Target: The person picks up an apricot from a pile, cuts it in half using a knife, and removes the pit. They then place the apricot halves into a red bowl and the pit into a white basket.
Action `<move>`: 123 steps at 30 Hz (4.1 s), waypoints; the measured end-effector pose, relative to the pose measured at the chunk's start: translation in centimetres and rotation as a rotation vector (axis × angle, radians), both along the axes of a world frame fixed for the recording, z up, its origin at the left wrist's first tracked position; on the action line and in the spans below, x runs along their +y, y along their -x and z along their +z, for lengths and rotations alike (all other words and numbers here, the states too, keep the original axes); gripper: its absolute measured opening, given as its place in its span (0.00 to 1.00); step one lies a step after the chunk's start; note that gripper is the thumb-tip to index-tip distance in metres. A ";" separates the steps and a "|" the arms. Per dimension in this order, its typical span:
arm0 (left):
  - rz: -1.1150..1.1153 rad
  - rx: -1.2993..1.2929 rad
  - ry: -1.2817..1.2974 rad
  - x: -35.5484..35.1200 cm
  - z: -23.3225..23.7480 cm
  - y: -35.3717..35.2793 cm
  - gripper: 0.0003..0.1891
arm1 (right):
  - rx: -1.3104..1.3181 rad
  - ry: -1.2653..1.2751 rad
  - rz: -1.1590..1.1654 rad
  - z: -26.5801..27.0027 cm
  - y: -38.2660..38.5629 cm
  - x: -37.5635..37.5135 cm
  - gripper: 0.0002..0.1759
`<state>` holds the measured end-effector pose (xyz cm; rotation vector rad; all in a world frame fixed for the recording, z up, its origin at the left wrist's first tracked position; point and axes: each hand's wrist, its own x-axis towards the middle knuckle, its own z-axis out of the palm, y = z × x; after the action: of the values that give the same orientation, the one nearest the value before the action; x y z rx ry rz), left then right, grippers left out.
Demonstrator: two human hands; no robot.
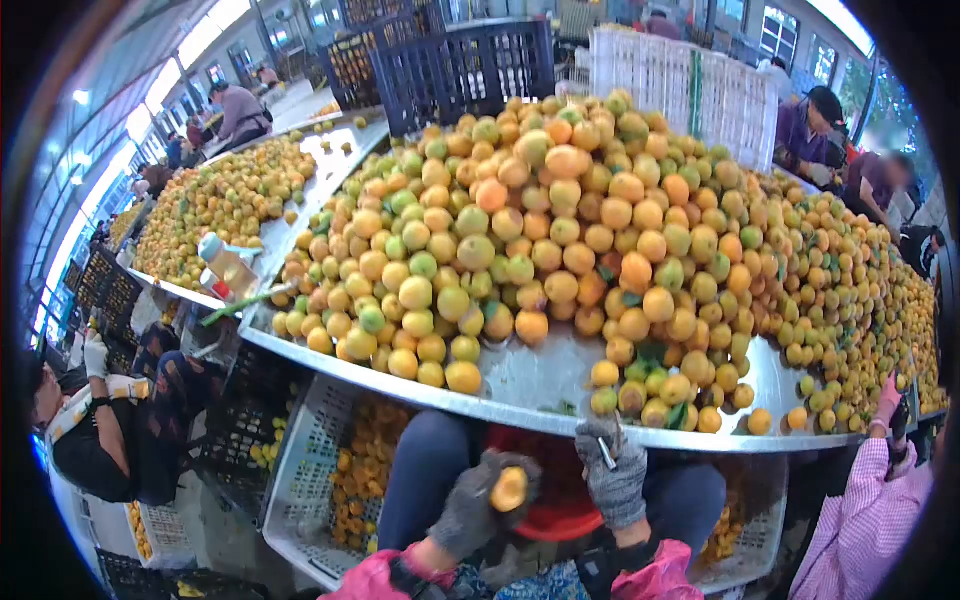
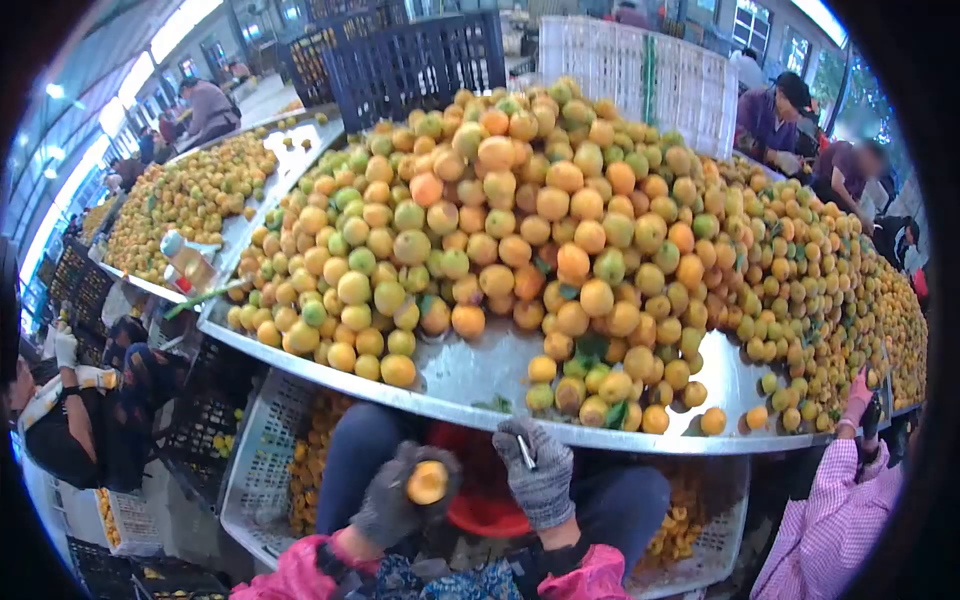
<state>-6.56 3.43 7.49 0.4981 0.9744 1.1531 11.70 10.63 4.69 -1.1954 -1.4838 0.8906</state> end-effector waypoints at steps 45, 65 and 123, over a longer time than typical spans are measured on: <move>-0.023 -0.368 -0.029 5.0 -1.1 -5.9 0.27 | 0.434 0.532 0.030 4.5 -2.3 -4.1 0.18; -0.020 -0.480 -0.093 0.8 2.3 -11.0 0.30 | 0.058 0.080 0.004 0.6 -2.9 -8.7 0.33; -0.203 0.864 -0.415 1.2 0.1 -6.5 0.28 | -0.594 0.033 0.136 -2.5 -4.1 -8.5 0.39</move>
<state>-0.05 4.59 7.61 1.4744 1.3690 0.9502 15.78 2.16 2.19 -1.4757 -2.0477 0.6747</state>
